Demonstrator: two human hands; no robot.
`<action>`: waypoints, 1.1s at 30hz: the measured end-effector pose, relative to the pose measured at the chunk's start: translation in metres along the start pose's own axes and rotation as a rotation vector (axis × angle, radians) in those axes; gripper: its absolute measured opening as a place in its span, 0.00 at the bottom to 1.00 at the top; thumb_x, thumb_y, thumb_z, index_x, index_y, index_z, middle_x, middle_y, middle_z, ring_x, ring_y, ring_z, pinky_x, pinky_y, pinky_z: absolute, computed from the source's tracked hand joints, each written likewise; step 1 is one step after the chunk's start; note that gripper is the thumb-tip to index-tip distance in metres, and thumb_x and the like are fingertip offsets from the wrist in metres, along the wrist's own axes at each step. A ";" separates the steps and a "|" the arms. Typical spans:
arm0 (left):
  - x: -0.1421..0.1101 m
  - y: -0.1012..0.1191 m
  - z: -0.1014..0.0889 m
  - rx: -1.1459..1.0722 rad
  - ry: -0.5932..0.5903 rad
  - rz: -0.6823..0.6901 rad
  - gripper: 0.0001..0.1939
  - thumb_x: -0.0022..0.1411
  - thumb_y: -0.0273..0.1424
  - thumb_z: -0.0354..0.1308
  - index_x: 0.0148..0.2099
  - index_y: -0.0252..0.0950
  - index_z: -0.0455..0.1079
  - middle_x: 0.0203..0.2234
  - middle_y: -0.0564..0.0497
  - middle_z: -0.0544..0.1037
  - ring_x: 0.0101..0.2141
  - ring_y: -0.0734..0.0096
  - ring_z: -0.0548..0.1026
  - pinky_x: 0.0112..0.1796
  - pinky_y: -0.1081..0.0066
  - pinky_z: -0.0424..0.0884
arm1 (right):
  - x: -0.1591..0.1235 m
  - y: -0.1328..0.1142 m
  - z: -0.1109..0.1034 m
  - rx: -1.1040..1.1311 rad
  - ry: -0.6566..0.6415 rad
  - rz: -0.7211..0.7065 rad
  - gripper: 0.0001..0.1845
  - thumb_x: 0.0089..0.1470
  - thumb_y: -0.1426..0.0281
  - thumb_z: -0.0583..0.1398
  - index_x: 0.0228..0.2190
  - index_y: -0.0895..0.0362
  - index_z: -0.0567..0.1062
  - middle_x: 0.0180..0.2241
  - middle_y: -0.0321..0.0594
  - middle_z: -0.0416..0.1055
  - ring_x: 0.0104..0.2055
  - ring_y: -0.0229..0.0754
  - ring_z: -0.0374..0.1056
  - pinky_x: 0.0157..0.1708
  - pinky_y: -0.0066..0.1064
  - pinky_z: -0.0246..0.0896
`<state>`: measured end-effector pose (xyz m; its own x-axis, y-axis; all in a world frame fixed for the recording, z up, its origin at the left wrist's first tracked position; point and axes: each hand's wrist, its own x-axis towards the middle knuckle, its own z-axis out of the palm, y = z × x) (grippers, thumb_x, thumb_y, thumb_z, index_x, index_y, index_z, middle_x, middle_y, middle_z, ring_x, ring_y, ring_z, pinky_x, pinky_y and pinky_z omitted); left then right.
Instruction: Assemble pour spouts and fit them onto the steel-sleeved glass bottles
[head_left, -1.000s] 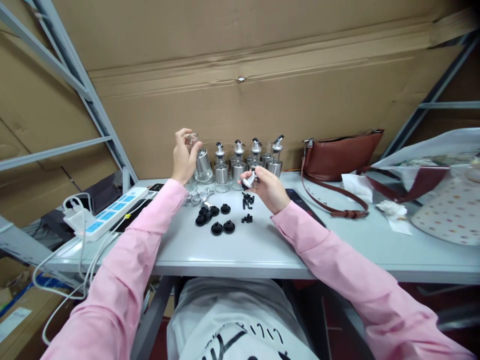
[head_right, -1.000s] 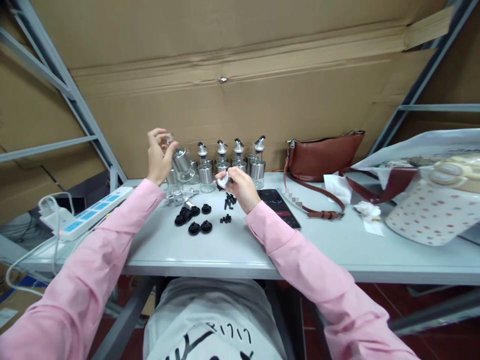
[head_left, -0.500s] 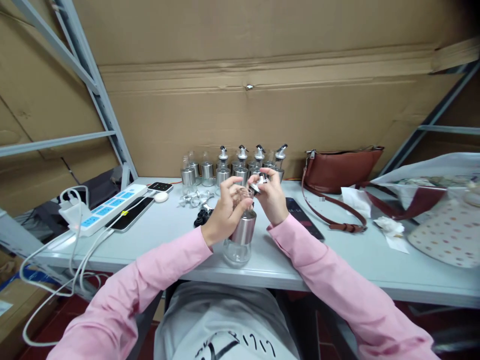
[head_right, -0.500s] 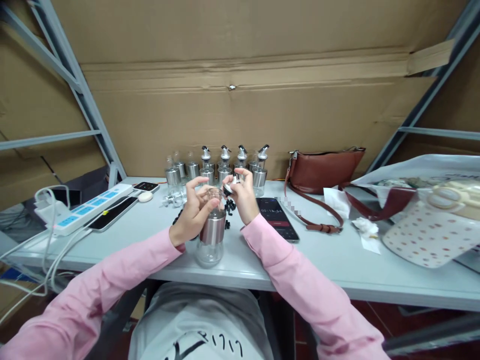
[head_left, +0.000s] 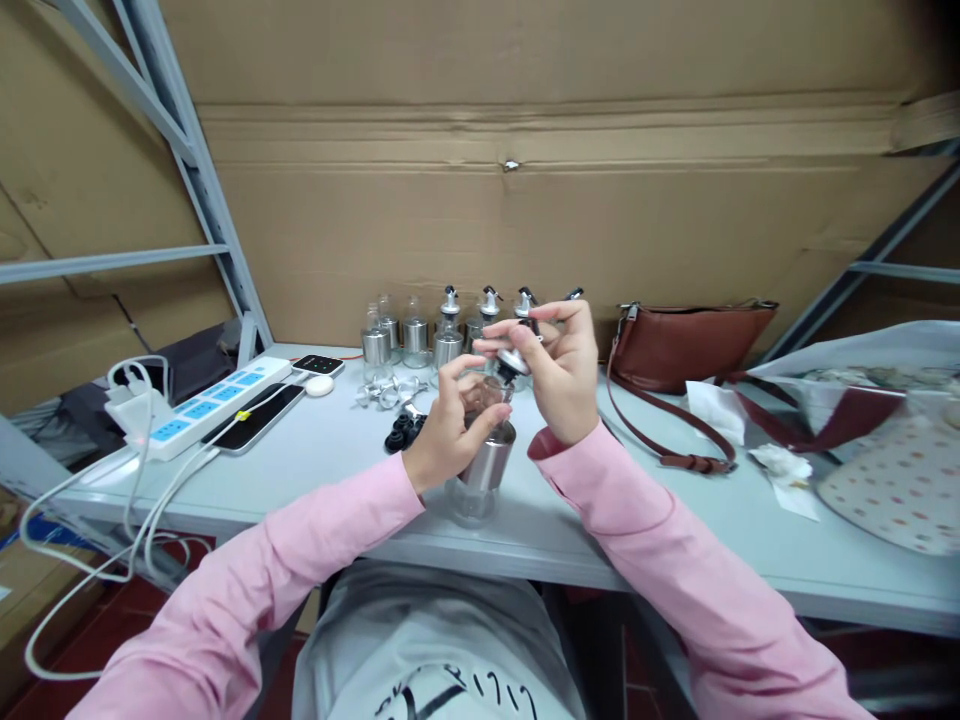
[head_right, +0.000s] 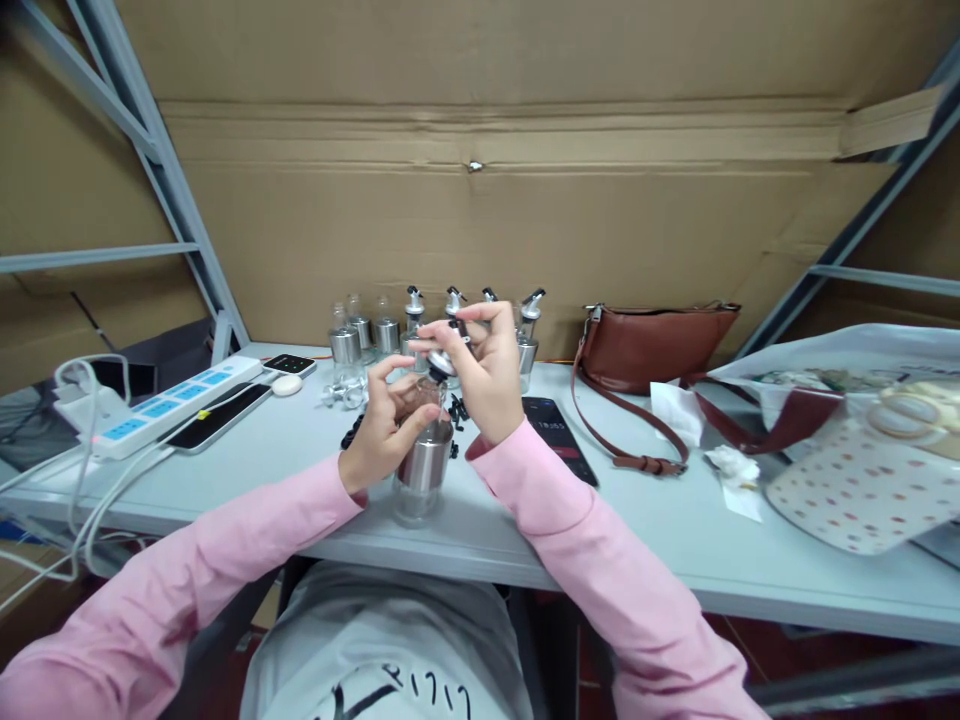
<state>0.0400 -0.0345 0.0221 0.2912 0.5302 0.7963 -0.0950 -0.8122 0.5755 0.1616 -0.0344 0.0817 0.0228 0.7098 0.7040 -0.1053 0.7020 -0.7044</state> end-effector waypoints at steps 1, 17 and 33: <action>0.000 0.000 0.000 0.004 -0.004 0.003 0.21 0.63 0.39 0.52 0.52 0.43 0.45 0.37 0.50 0.69 0.32 0.71 0.75 0.32 0.69 0.74 | -0.001 0.000 0.000 -0.003 -0.014 0.004 0.16 0.51 0.59 0.59 0.34 0.50 0.57 0.32 0.35 0.69 0.36 0.40 0.73 0.36 0.35 0.68; -0.001 0.003 -0.006 0.057 -0.098 0.022 0.21 0.64 0.38 0.51 0.56 0.41 0.51 0.55 0.41 0.62 0.39 0.68 0.73 0.40 0.65 0.74 | -0.013 0.016 -0.006 -0.255 -0.006 -0.148 0.09 0.56 0.59 0.55 0.34 0.51 0.65 0.30 0.36 0.75 0.30 0.39 0.72 0.32 0.34 0.68; -0.003 -0.010 -0.009 -0.027 -0.128 0.061 0.15 0.63 0.40 0.52 0.46 0.41 0.51 0.46 0.47 0.64 0.36 0.75 0.73 0.37 0.70 0.72 | -0.017 0.010 -0.006 -0.581 -0.101 -0.537 0.06 0.59 0.66 0.54 0.35 0.55 0.68 0.31 0.38 0.77 0.34 0.38 0.75 0.30 0.27 0.70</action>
<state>0.0312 -0.0258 0.0154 0.4034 0.4427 0.8008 -0.1416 -0.8345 0.5326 0.1659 -0.0393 0.0618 -0.1697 0.2764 0.9459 0.4302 0.8843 -0.1813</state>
